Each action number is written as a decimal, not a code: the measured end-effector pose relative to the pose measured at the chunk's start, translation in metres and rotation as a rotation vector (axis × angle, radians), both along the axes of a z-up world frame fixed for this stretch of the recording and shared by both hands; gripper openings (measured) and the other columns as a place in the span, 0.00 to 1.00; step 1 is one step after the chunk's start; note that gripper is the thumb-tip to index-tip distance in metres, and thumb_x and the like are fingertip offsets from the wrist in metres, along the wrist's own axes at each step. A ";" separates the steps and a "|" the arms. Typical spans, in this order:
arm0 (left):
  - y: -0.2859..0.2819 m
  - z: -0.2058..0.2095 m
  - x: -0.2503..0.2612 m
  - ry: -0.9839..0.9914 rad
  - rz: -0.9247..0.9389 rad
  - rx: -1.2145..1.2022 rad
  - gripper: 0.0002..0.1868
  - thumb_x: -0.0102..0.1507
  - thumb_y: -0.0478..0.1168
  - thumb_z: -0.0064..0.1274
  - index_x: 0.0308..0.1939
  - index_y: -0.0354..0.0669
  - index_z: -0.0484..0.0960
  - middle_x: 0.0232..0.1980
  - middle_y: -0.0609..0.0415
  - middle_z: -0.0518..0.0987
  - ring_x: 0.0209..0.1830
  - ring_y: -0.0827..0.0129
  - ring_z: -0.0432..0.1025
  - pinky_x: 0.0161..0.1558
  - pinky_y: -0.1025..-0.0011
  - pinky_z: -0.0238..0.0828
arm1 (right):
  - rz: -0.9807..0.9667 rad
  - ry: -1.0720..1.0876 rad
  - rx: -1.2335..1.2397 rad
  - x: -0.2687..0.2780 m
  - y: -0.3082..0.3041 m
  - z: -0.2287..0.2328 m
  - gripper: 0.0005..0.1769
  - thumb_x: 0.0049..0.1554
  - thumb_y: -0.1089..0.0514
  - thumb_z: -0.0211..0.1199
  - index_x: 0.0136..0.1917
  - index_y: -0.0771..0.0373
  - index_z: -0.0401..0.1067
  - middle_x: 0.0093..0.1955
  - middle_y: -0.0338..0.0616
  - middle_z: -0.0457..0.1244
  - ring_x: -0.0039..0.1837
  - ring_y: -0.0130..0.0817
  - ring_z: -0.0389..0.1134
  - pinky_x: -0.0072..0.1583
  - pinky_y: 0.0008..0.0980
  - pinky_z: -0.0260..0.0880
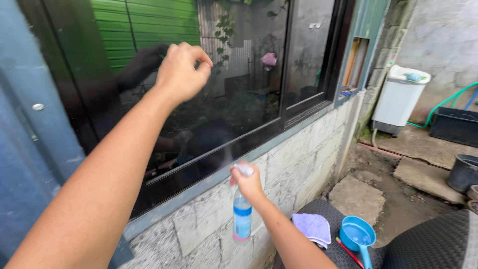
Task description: The person prepares a cleaning solution by mixing powder and liquid in a dipper, then sprays the exterior of a window and wipes the glass and frame with a cloth and a small brush.
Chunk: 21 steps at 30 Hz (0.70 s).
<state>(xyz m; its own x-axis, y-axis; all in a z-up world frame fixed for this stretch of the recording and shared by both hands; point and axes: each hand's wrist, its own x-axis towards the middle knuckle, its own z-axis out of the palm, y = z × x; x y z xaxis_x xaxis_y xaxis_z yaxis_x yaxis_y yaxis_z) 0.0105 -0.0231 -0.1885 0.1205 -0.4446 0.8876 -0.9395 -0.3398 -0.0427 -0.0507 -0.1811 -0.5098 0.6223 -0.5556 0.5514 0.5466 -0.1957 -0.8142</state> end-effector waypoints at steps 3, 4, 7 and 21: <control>0.010 -0.022 0.000 0.181 -0.052 0.128 0.09 0.61 0.43 0.54 0.40 0.47 0.87 0.47 0.50 0.79 0.54 0.57 0.70 0.54 0.58 0.69 | 0.037 0.086 -0.040 -0.002 0.050 -0.022 0.13 0.57 0.59 0.68 0.35 0.70 0.72 0.28 0.44 0.66 0.31 0.28 0.68 0.35 0.29 0.65; 0.012 -0.027 0.001 0.241 -0.043 0.145 0.09 0.61 0.43 0.54 0.40 0.47 0.86 0.48 0.51 0.80 0.52 0.59 0.72 0.53 0.58 0.69 | 0.012 0.045 -0.109 0.000 0.061 -0.026 0.11 0.57 0.60 0.70 0.38 0.69 0.74 0.31 0.42 0.66 0.34 0.24 0.66 0.37 0.27 0.65; 0.012 -0.037 0.001 0.339 -0.053 0.205 0.10 0.62 0.44 0.53 0.41 0.46 0.86 0.47 0.51 0.81 0.48 0.60 0.74 0.50 0.59 0.71 | 0.027 -0.036 -0.041 0.010 0.069 -0.030 0.07 0.55 0.61 0.68 0.39 0.67 0.75 0.33 0.39 0.68 0.35 0.23 0.67 0.37 0.26 0.67; -0.049 -0.097 0.010 0.401 -0.276 0.356 0.13 0.61 0.45 0.55 0.41 0.42 0.87 0.42 0.47 0.84 0.44 0.59 0.78 0.49 0.60 0.74 | -0.659 0.158 0.161 -0.031 -0.143 -0.015 0.12 0.53 0.56 0.66 0.33 0.65 0.74 0.27 0.45 0.68 0.28 0.29 0.67 0.34 0.30 0.67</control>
<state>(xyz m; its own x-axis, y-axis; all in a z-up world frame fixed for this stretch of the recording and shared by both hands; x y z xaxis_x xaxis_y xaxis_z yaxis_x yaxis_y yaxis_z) 0.0201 -0.0725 -0.2858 0.2525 -0.7685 0.5879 -0.9574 -0.1106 0.2667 -0.0817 -0.3246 -0.5244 0.1937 -0.9121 0.3612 0.2281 -0.3163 -0.9208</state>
